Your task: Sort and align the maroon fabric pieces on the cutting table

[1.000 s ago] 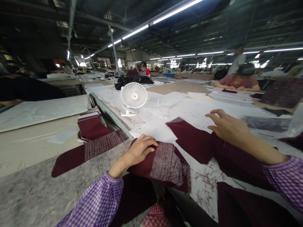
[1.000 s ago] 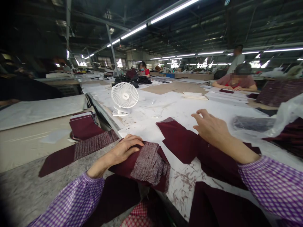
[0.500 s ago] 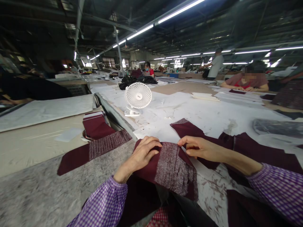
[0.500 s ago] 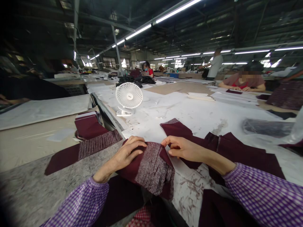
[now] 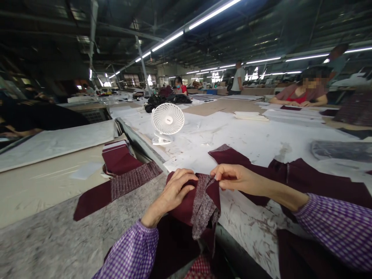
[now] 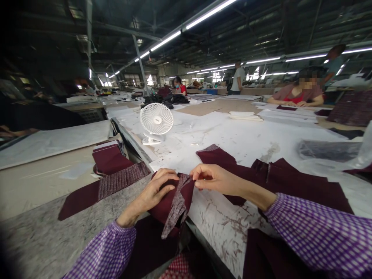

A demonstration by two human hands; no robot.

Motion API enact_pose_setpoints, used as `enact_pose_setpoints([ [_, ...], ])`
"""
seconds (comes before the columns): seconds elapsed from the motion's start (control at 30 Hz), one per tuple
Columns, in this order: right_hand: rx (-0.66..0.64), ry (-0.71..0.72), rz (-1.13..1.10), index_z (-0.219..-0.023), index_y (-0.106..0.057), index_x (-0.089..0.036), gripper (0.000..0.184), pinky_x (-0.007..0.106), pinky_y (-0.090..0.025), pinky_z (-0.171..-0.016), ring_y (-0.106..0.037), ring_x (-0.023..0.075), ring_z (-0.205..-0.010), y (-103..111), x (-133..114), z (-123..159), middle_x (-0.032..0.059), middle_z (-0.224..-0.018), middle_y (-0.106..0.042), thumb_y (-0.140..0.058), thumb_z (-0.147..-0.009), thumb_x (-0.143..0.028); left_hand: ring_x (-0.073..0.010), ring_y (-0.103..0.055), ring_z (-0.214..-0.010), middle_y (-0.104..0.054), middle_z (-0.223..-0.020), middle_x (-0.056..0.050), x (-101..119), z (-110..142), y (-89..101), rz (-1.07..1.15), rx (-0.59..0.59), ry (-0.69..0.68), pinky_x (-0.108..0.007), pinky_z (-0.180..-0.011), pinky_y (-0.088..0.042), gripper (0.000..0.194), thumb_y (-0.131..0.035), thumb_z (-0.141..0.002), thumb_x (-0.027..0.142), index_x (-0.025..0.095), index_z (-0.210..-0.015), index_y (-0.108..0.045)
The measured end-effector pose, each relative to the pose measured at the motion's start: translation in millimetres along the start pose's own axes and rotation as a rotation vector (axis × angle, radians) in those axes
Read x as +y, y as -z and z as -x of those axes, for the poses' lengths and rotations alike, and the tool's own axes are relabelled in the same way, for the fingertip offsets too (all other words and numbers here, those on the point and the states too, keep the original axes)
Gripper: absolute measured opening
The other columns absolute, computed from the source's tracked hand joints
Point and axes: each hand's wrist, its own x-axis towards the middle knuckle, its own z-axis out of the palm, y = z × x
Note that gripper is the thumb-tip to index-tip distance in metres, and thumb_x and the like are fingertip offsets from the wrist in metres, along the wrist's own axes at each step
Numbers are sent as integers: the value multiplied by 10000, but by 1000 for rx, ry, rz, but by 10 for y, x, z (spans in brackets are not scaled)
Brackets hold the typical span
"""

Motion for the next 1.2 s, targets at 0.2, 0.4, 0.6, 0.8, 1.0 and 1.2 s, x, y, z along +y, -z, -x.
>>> enact_pose_setpoints([
  [0.2, 51, -16, 71, -828, -513, -175, 228, 231, -348, -526, -425, 85, -570, -120, -108, -20, -40, -666, -480, -583, -832, -392, -194, -502, -1079, -595, -1132, -66, -6, -21, 15, -13, -17, -19, -357, -976, -405, 221, -484, -940, 301, 220, -1118, -588],
  [0.4, 111, -30, 79, -948, -541, -177, 206, 282, -481, -653, -578, 131, -712, -144, -120, 29, 21, -824, -601, -574, -842, -351, -200, -510, -1033, -624, -1098, -64, 17, -56, 67, -54, -89, -7, -361, -948, -417, 236, -463, -948, 308, 212, -1083, -629],
  [0.6, 4, -2, 170, -1301, -430, -236, 533, 372, -524, -871, -580, 215, -1096, -425, -167, 140, 115, -1286, -533, -611, -804, -296, -200, -509, -1005, -623, -1083, -71, 89, -54, 97, -33, -88, 5, -344, -911, -437, 226, -445, -938, 237, 185, -1014, -652],
  [0.8, 301, -12, 443, -1251, -496, -222, 477, 413, -528, -850, -620, 235, -970, -522, -62, 117, 103, -1188, -592, -581, -787, -287, -198, -508, -1049, -618, -1113, -63, 25, -42, 59, 5, -65, 10, -365, -970, -407, 212, -483, -930, 234, 206, -1052, -654],
  [1.0, 170, 53, 317, -1154, -586, -183, 327, 412, -487, -903, -599, 268, -999, -382, 13, -6, 106, -1112, -650, -522, -844, -267, -206, -516, -1080, -581, -1150, -64, -42, -33, -1, 180, 50, 144, -403, -994, -405, 224, -628, -841, 209, 214, -1064, -599],
  [1.2, 192, 160, 337, -1117, -593, -212, 293, 363, -494, -907, -589, 236, -1052, -446, 34, -34, 93, -1185, -612, -517, -837, -176, -207, -504, -977, -585, -1013, -51, 20, -73, 45, 116, 42, 93, -396, -915, -435, 462, -661, -803, 155, 226, -1237, -521],
])
